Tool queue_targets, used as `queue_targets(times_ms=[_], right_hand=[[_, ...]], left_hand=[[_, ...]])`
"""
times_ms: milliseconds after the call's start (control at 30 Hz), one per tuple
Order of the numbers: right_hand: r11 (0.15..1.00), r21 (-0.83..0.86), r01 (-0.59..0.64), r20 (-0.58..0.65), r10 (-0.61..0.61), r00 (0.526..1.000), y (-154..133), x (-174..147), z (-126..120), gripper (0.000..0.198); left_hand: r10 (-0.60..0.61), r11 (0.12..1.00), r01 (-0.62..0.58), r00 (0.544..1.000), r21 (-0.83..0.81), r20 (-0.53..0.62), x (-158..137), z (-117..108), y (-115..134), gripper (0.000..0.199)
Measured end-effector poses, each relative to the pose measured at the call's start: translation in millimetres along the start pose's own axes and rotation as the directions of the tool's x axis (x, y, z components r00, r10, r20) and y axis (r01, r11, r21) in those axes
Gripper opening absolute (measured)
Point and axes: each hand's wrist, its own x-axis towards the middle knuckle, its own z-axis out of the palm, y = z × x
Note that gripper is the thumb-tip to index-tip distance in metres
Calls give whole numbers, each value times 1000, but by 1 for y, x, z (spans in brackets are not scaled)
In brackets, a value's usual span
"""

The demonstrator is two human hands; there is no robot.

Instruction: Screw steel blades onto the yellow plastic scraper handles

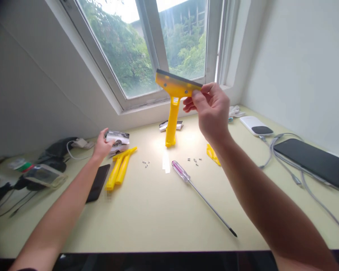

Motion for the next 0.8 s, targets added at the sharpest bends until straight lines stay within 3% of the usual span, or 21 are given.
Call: queue_targets(times_ms=[167,333,500,800], right_hand=[[999,-37,-35,56,38,998,6,-2,8,23],[998,-57,-35,94,41,995,5,-6,12,26],[997,-54,-57,98,62,993,8,-7,10,22],[996,-20,-91,113,93,989,13,-12,15,22]], left_hand=[[-135,986,122,985,113,111,13,6,-43,38],[-242,957,210,958,198,154,10,14,-58,29],[-314,941,273,925,199,215,16,23,-47,37],[-310,939,341,892,-38,328,20,56,0,38]])
